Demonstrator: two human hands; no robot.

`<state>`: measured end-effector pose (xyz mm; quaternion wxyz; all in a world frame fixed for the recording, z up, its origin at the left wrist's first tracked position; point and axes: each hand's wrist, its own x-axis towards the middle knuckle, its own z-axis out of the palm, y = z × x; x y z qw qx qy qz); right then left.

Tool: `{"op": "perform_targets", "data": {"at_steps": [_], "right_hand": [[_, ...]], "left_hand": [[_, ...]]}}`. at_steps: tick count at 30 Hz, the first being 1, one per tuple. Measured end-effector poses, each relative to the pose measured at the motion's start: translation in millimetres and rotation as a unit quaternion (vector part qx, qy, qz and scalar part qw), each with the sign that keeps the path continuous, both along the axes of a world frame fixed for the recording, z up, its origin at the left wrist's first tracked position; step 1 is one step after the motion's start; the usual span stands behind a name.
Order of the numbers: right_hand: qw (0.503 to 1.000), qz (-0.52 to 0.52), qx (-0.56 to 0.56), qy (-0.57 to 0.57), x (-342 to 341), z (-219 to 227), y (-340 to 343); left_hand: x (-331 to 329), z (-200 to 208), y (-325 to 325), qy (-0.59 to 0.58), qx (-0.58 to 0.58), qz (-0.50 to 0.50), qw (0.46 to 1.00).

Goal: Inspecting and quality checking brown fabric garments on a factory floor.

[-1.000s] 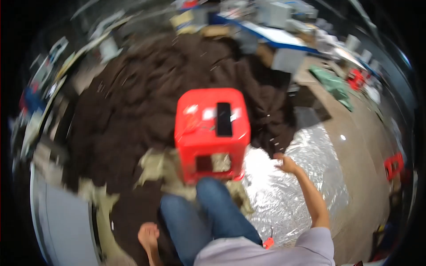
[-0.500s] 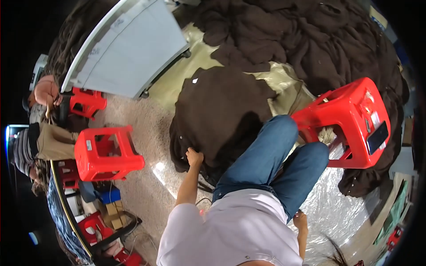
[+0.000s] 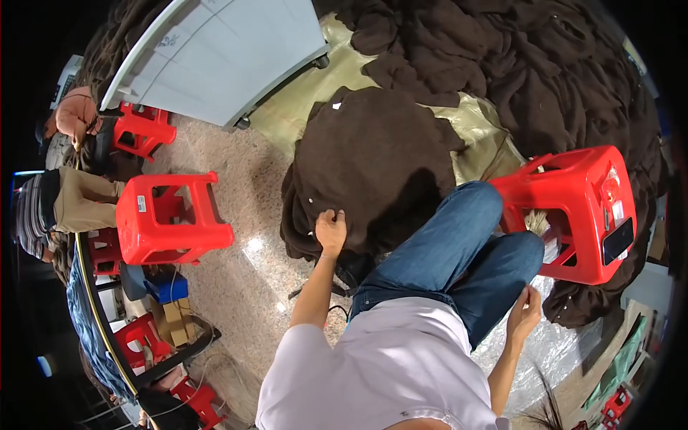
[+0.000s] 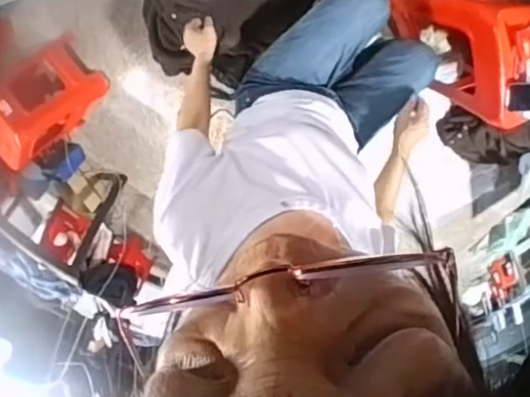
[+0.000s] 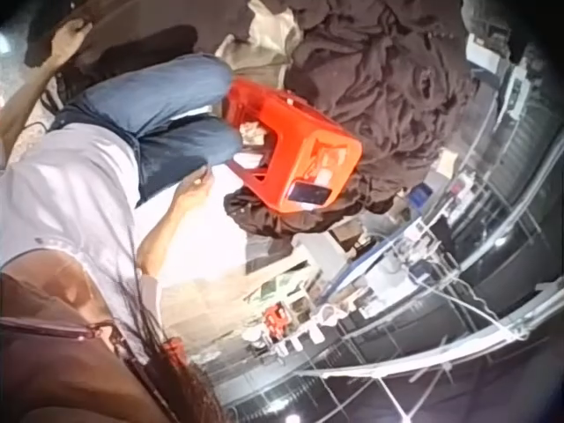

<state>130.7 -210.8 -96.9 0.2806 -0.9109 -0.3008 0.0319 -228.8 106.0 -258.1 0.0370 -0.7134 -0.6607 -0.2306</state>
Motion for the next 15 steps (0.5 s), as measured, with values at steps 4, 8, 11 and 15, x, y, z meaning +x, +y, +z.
{"op": "perform_targets", "data": {"at_steps": [4, 8, 11, 15], "right_hand": [[0.979, 0.100, 0.140, 0.111, -34, 24, 69], [0.903, 0.343, 0.133, 0.221, -87, 27, 145], [0.886, 0.380, 0.115, 0.241, -121, 22, 187], [0.865, 0.313, 0.162, 0.357, -118, 20, 186]], "left_hand": [[27, 74, 12, -0.614, -0.452, 0.043, 0.645], [73, 144, -12, -0.764, -0.488, -0.068, 0.417], [91, 174, -35, -0.745, -0.513, -0.120, 0.408], [83, 175, -29, -0.675, -0.500, -0.118, 0.529]]}}
